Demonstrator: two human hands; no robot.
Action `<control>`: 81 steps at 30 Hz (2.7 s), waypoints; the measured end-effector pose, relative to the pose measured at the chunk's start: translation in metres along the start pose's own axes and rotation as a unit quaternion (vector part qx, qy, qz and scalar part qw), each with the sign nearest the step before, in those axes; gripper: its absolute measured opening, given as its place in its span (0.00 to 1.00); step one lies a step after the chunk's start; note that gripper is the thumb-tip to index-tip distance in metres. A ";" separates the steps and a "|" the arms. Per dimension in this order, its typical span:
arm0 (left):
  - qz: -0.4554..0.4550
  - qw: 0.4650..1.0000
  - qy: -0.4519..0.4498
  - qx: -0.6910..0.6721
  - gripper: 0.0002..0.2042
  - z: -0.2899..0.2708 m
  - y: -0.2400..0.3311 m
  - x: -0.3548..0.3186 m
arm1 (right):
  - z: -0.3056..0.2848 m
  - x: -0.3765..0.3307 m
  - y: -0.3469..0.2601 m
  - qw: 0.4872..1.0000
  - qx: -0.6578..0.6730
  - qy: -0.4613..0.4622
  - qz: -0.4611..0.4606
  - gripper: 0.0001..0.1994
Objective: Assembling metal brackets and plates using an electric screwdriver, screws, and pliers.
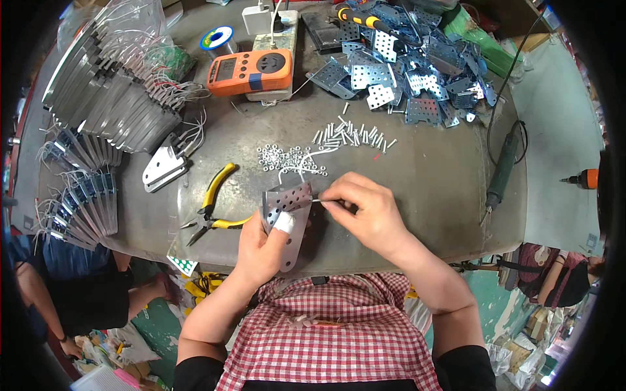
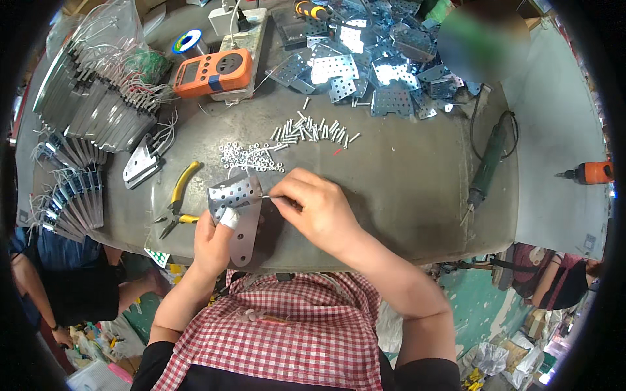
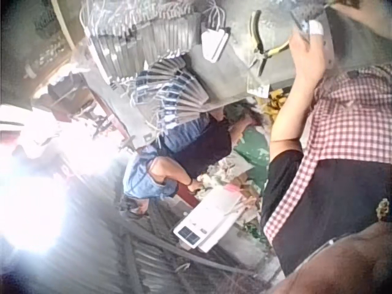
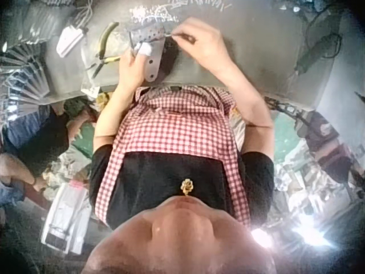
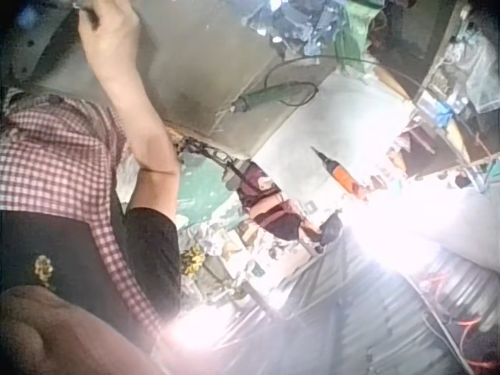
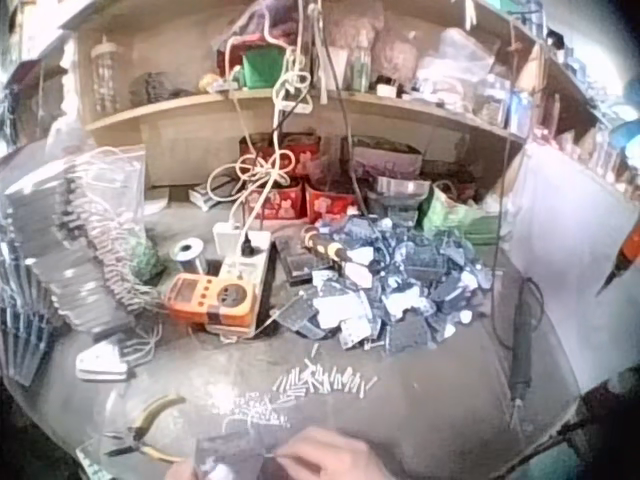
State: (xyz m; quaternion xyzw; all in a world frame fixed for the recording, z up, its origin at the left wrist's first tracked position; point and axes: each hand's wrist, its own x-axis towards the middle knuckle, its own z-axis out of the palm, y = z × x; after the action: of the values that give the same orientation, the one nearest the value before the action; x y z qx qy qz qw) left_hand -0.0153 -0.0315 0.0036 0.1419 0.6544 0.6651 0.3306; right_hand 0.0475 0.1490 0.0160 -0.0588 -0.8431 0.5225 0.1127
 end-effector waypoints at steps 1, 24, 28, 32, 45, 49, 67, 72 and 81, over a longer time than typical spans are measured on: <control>0.017 1.000 0.005 0.021 0.13 -0.001 -0.003 0.000 | 0.002 -0.001 -0.001 0.996 -0.054 0.022 -0.062 0.06; 0.107 0.991 -0.032 0.074 0.15 -0.008 -0.006 -0.011 | -0.003 0.015 -0.005 0.957 0.183 -0.134 0.182 0.13; 0.002 0.995 0.027 -0.094 0.16 -0.011 0.004 -0.006 | -0.007 0.045 0.008 0.997 -0.048 -0.054 0.032 0.10; -0.006 0.990 0.069 -0.124 0.15 -0.014 0.010 0.000 | 0.001 0.062 0.033 0.947 -0.281 0.041 -0.150 0.07; 0.041 0.995 0.018 0.092 0.18 0.006 0.010 0.008 | 0.011 0.030 -0.028 0.991 0.016 -0.050 -0.124 0.06; -0.003 0.994 0.009 0.111 0.18 0.014 0.005 0.011 | 0.007 0.017 -0.038 0.982 -0.103 -0.020 -0.157 0.09; 0.037 0.981 -0.188 0.007 0.33 0.062 0.036 0.038 | -0.029 -0.022 -0.015 0.994 -0.046 0.041 -0.094 0.35; 0.162 0.908 -0.272 0.276 0.40 0.090 0.057 0.074 | -0.050 -0.035 0.010 0.987 -0.065 0.099 -0.107 0.40; 0.349 0.788 -0.017 0.506 0.23 0.144 0.054 0.148 | -0.088 -0.044 0.051 0.807 0.464 0.363 -0.047 0.34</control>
State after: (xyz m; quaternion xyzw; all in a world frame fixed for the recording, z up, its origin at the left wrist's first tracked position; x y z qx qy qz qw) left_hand -0.0490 0.1773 0.0342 0.5193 0.7972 0.3062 -0.0321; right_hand 0.1113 0.2387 0.0028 -0.1452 -0.4000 0.7859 0.4486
